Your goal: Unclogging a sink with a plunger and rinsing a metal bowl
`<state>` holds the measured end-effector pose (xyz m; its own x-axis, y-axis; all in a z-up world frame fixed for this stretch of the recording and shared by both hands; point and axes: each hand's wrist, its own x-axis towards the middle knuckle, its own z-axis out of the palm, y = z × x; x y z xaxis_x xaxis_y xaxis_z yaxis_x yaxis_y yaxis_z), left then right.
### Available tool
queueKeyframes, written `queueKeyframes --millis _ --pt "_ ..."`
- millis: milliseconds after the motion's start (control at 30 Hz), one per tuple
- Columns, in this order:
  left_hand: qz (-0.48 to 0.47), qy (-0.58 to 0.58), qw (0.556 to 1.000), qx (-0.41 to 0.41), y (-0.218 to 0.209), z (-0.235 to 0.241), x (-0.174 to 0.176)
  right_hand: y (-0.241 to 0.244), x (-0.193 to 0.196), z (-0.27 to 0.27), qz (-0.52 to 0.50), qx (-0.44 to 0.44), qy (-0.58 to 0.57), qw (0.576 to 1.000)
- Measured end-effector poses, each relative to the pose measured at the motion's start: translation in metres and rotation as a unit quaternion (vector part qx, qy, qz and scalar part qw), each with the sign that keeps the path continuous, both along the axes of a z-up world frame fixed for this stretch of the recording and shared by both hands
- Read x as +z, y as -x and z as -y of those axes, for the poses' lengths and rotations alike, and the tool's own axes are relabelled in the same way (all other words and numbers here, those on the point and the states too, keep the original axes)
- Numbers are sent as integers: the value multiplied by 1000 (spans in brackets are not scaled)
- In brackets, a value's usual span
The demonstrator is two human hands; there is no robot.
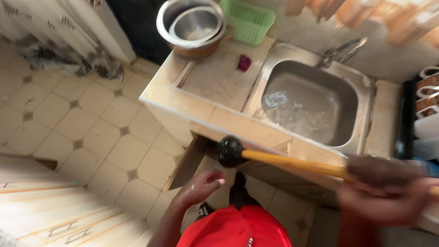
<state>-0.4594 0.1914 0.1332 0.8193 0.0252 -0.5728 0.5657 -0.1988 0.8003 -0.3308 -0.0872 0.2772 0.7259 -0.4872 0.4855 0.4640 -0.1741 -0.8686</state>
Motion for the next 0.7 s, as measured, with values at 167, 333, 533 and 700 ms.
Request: queueKeyframes --millis 167,333,533,700 --pt "-54 33 983 172 73 -17 -57 46 -92 -77 -42 489 294 820" --pt "-72 22 950 304 116 -36 -109 101 -275 -102 -557 494 242 622" --pt "-18 -5 946 323 149 -48 -108 143 -377 -88 -583 597 22 550" --pt "-59 11 919 389 170 -43 -124 125 -348 -115 -589 572 98 563"
